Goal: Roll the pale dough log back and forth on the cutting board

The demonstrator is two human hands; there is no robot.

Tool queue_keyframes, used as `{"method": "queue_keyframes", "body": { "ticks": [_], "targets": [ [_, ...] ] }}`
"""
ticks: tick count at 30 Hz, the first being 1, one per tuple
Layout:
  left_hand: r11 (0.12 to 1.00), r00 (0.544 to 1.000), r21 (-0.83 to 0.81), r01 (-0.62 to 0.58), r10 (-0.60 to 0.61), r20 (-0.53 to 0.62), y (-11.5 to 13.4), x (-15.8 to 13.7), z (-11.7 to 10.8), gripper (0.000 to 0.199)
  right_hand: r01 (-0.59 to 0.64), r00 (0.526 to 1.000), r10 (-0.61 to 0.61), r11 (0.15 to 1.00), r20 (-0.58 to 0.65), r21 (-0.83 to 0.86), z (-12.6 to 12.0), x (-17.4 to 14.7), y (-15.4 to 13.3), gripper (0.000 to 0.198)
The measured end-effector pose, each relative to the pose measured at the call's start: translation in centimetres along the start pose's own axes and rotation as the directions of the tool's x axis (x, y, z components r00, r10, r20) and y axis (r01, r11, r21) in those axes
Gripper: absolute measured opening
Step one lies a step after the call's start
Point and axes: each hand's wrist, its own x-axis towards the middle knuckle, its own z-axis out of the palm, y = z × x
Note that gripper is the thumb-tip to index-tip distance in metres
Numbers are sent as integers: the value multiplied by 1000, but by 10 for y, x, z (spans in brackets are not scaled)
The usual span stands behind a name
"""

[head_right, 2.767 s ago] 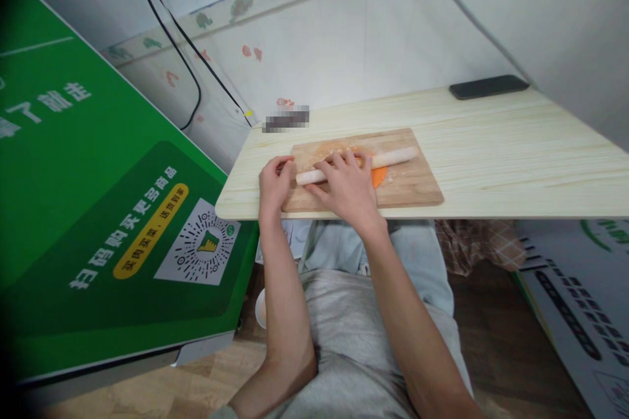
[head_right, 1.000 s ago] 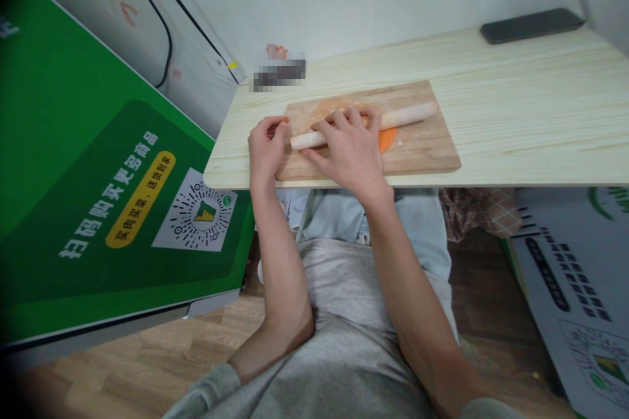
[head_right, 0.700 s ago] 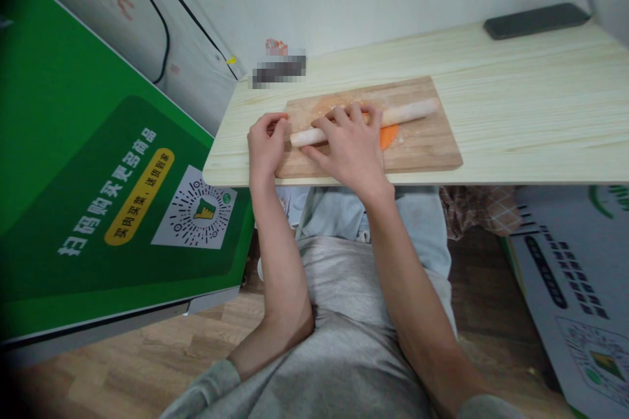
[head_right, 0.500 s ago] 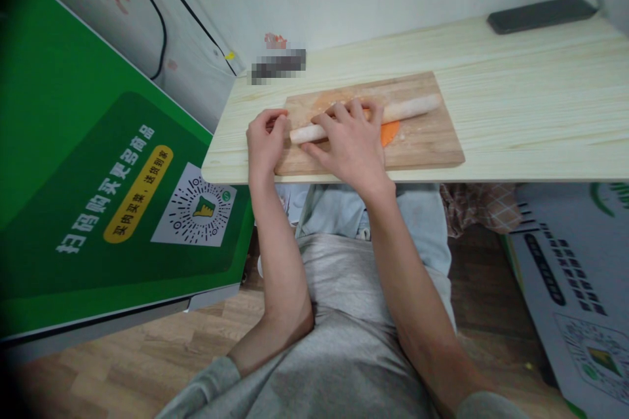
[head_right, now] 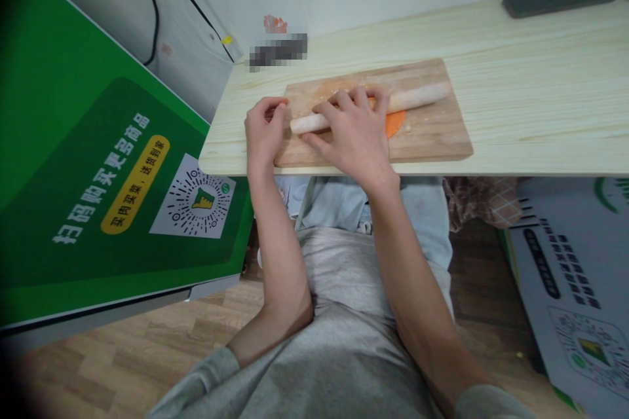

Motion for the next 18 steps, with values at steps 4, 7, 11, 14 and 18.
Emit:
{"method": "queue_keyframes", "body": {
  "ticks": [4, 7, 11, 14, 18],
  "targets": [
    [1000, 1000, -2, 0, 0, 12, -2, 1, 0, 16, 10, 1000, -10, 1000, 7, -14, 0, 0, 1, 63],
    [1000, 1000, 0, 3, -3, 17, -4, 2, 1, 16, 15, 1000, -14, 1000, 17, -24, 0, -1, 0, 62],
    [1000, 1000, -5, 10, -10, 14, -5, 2, 1, 17, 19, 1000, -19, 1000, -2, -22, -1, -1, 0, 63],
    [1000, 1000, -18, 3, -2, 10, -5, 2, 1, 16, 14, 1000, -15, 1000, -15, -20, -1, -1, 0, 63],
    [1000, 1000, -19, -6, 6, 22, -3, 1, 0, 14, 11, 1000, -11, 1000, -12, -21, -2, -1, -1, 62]
  ]
}}
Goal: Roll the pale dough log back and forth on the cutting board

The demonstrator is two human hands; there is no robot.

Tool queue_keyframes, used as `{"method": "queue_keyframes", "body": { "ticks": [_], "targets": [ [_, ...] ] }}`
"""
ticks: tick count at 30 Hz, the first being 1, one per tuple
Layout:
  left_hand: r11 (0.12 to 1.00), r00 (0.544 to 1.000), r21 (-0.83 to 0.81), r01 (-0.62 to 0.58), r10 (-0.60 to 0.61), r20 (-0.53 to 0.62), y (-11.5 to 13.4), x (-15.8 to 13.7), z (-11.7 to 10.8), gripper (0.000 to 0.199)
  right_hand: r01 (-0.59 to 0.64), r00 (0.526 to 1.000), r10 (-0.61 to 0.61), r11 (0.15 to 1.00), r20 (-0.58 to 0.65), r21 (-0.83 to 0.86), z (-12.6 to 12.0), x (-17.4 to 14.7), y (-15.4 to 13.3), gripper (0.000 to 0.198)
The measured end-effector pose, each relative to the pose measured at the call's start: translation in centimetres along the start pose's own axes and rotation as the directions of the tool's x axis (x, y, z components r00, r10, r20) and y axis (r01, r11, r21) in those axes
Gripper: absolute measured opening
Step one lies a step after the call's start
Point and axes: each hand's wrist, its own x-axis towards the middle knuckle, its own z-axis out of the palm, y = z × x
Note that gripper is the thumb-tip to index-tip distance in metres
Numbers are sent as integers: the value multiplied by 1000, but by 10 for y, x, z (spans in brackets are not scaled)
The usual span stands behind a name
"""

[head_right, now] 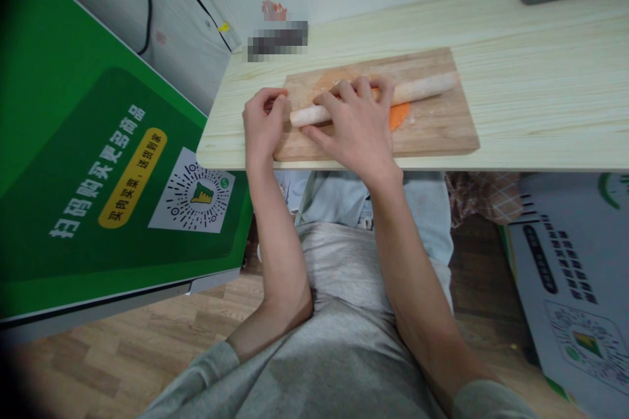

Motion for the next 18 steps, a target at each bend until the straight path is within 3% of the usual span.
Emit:
{"method": "queue_keyframes", "body": {
  "ticks": [12, 18],
  "targets": [
    [998, 999, -43, -48, 48, 0, -9, 2, 2, 12, -6, 1000, 7, 998, -11, 55, 2, 1, 1, 69],
    [999, 999, -15, -44, 45, 16, -11, 3, 2, 14, -31, 999, 30, 994, 15, 108, -7, -1, -2, 55]
  ]
}}
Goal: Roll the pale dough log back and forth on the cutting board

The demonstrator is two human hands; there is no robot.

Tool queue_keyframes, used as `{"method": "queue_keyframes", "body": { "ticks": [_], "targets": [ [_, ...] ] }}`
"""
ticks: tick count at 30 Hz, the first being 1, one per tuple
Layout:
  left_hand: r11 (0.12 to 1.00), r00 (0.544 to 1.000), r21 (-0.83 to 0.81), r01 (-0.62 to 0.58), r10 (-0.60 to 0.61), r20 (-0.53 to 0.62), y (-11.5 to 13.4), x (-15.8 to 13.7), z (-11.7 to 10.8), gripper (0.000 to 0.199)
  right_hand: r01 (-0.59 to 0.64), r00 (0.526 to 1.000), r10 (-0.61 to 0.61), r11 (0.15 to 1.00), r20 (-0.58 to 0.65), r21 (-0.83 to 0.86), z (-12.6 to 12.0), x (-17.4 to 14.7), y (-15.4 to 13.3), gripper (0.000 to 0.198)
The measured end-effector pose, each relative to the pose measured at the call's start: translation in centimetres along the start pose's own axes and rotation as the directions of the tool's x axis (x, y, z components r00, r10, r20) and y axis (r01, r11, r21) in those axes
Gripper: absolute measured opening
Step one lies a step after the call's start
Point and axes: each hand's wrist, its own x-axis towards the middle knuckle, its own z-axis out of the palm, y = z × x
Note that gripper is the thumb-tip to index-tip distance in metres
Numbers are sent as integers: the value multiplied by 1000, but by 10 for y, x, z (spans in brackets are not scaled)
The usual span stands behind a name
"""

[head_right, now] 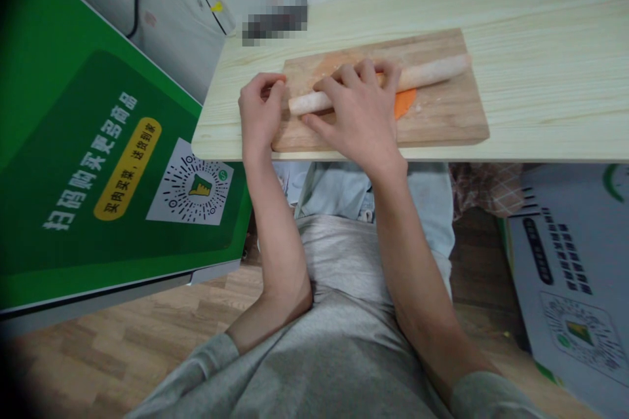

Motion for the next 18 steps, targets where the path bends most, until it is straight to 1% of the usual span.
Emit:
{"method": "queue_keyframes", "body": {
  "ticks": [4, 7, 10, 15, 18],
  "targets": [
    [1000, 1000, 3, 16, -16, 14, 1, 0, 0, 16, -2, 1000, 2, 1000, -1, 23, 0, 0, 0, 53],
    [1000, 1000, -1, 12, -12, 11, 4, 0, -1, 18, -6, 1000, 6, 1000, -5, 12, 1, 0, 1, 53],
    [999, 999, -26, 38, -37, 5, 9, 0, -2, 20, -7, 1000, 7, 1000, -10, -5, 1, 0, 0, 51],
    [992, 995, -77, 96, -96, 7, 15, 1, -2, 12, -22, 999, 21, 999, -32, -28, 3, 0, -2, 45],
    [997, 998, -36, 65, -66, -14, 17, 1, -2, 11, -29, 999, 28, 999, -38, -23, 5, 1, -1, 45]
  ]
}}
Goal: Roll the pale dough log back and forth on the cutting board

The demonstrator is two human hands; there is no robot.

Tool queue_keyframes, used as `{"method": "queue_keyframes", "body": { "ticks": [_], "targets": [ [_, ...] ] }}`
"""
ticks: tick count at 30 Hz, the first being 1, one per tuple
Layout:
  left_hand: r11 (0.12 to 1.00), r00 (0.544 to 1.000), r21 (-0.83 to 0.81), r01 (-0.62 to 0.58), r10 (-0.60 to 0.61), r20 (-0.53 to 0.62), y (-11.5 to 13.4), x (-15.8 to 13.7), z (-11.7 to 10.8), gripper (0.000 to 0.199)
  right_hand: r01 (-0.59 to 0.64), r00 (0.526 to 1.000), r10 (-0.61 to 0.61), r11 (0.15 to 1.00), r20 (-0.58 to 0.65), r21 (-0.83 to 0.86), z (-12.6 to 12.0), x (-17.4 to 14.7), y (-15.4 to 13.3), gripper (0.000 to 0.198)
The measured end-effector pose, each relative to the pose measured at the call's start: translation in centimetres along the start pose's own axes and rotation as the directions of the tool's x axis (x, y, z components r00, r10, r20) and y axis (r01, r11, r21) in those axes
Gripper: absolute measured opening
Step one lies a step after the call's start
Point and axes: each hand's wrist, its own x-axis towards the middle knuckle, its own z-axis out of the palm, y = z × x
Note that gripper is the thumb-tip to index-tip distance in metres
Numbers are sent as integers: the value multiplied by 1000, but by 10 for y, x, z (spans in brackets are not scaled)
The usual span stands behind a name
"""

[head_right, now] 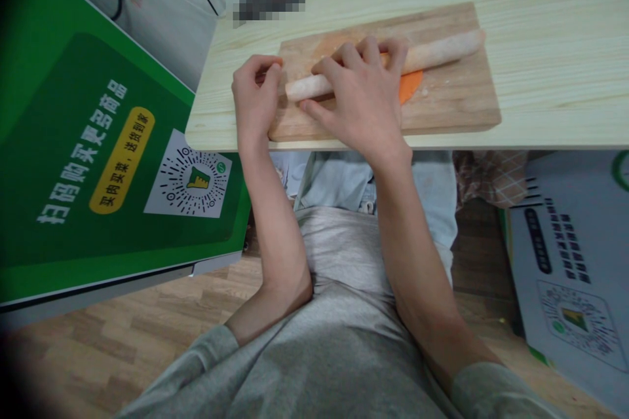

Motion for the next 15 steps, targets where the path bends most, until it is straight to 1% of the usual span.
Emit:
{"method": "queue_keyframes", "body": {
  "ticks": [2, 4, 7, 11, 13, 15],
  "targets": [
    [999, 999, 39, -38, 38, -17, 1, -1, 0, 12, -9, 1000, 9, 1000, 0, 7, 1, 1, 1, 45],
    [997, 999, 51, -52, 53, -11, 0, 0, 0, 9, -22, 1000, 22, 1000, 8, 18, 3, 2, 1, 48],
    [1000, 1000, 27, -14, 13, 27, -2, 3, -1, 3, -41, 999, 39, 998, 28, 43, 4, 3, 2, 54],
    [998, 996, -18, 59, -58, 61, -2, 4, -1, 16, -44, 998, 42, 997, 41, 58, 4, 4, 2, 59],
    [997, 996, -30, 68, -66, 58, 0, 3, -1, 19, -43, 998, 41, 997, 45, 62, 4, 4, 2, 59],
    [998, 997, -28, 63, -62, 46, 2, 2, -1, 18, -43, 998, 39, 997, 47, 69, 4, 4, 2, 58]
  ]
}}
